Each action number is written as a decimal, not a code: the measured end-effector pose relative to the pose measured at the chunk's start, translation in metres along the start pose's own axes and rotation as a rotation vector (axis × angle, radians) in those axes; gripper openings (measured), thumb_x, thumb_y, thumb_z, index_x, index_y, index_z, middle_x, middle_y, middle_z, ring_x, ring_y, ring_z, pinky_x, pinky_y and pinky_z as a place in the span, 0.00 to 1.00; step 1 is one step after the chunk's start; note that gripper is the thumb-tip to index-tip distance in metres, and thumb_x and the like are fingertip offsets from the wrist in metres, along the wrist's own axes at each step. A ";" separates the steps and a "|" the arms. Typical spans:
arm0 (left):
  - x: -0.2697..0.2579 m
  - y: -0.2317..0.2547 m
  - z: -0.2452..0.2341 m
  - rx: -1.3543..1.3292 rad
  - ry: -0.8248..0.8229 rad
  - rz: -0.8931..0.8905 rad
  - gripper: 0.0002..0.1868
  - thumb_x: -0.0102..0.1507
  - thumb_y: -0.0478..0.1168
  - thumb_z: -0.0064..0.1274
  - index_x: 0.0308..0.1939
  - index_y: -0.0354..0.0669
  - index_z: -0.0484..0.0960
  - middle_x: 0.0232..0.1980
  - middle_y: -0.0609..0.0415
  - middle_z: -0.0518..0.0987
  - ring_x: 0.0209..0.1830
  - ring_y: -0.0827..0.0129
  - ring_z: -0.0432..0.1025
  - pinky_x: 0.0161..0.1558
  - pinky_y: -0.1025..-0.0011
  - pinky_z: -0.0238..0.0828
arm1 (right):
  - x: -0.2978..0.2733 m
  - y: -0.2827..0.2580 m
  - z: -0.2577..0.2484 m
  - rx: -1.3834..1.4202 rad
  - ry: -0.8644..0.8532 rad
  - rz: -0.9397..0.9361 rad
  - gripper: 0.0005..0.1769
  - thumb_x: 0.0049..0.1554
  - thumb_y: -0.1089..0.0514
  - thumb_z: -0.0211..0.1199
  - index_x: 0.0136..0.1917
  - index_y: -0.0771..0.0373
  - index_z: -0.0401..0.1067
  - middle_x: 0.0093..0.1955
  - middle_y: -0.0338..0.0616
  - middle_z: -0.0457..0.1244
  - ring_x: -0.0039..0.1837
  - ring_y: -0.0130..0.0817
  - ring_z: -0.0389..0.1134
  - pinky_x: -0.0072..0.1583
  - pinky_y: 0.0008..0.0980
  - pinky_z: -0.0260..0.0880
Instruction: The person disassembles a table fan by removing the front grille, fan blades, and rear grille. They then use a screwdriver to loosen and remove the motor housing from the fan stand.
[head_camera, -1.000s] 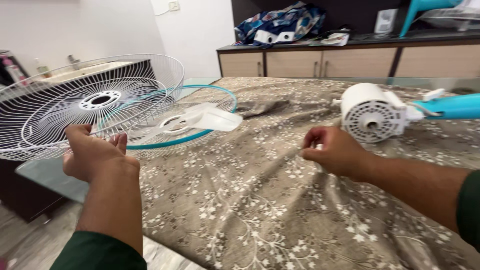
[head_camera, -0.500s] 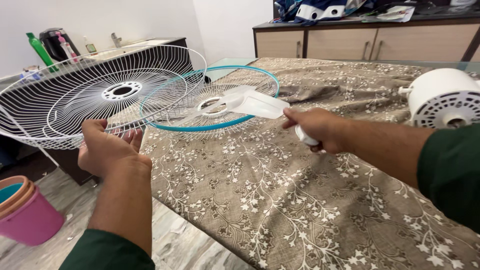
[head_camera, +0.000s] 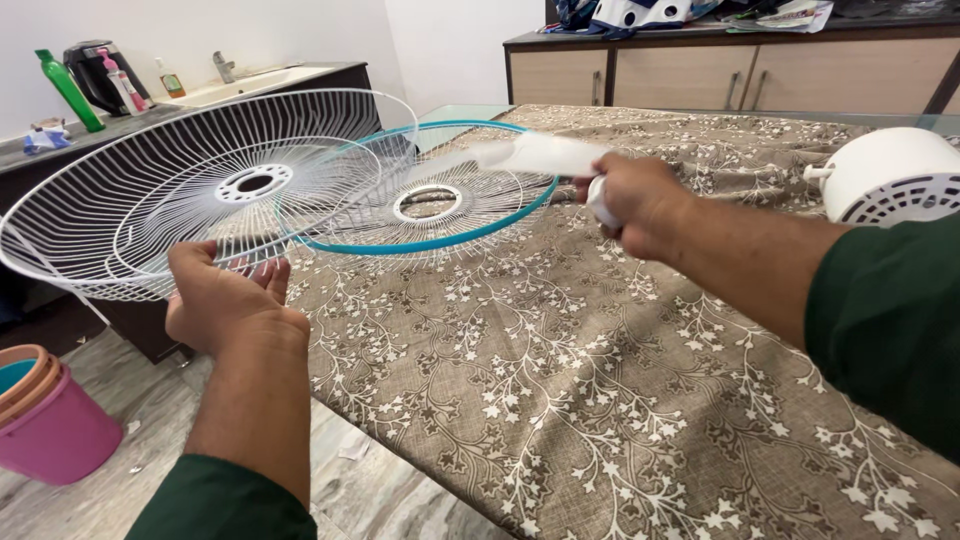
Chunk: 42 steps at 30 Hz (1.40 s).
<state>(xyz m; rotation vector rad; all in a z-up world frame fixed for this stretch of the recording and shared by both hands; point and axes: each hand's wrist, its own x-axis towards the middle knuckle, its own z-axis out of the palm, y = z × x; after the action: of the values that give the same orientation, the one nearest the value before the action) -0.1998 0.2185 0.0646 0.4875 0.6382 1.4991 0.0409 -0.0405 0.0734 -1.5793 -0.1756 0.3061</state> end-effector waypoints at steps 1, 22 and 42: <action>0.001 0.000 0.001 -0.014 0.003 -0.001 0.15 0.54 0.40 0.54 0.34 0.30 0.68 0.31 0.48 0.74 0.16 0.71 0.70 0.19 0.72 0.80 | -0.002 -0.004 -0.002 0.024 0.009 -0.042 0.16 0.67 0.50 0.49 0.52 0.61 0.73 0.42 0.40 0.67 0.35 0.23 0.61 0.33 0.27 0.57; -0.003 0.033 0.001 -0.079 0.131 0.110 0.28 0.52 0.33 0.50 0.56 0.48 0.64 0.36 0.49 0.77 0.18 0.73 0.68 0.20 0.76 0.75 | -0.023 -0.028 -0.026 0.320 0.087 -0.460 0.14 0.65 0.53 0.52 0.56 0.65 0.67 0.43 0.41 0.69 0.41 0.27 0.69 0.40 0.31 0.71; -0.102 -0.024 0.052 0.139 -0.265 -0.471 0.32 0.61 0.44 0.54 0.60 0.23 0.61 0.51 0.38 0.67 0.42 0.52 0.75 0.34 0.65 0.86 | -0.079 -0.031 -0.035 -0.075 -0.040 0.009 0.34 0.65 0.28 0.39 0.57 0.58 0.68 0.43 0.42 0.58 0.35 0.29 0.54 0.34 0.30 0.55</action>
<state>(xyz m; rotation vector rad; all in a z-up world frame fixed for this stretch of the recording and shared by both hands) -0.1443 0.1204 0.0967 0.5841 0.5991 0.9322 -0.0208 -0.0967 0.1115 -1.6496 -0.2130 0.3417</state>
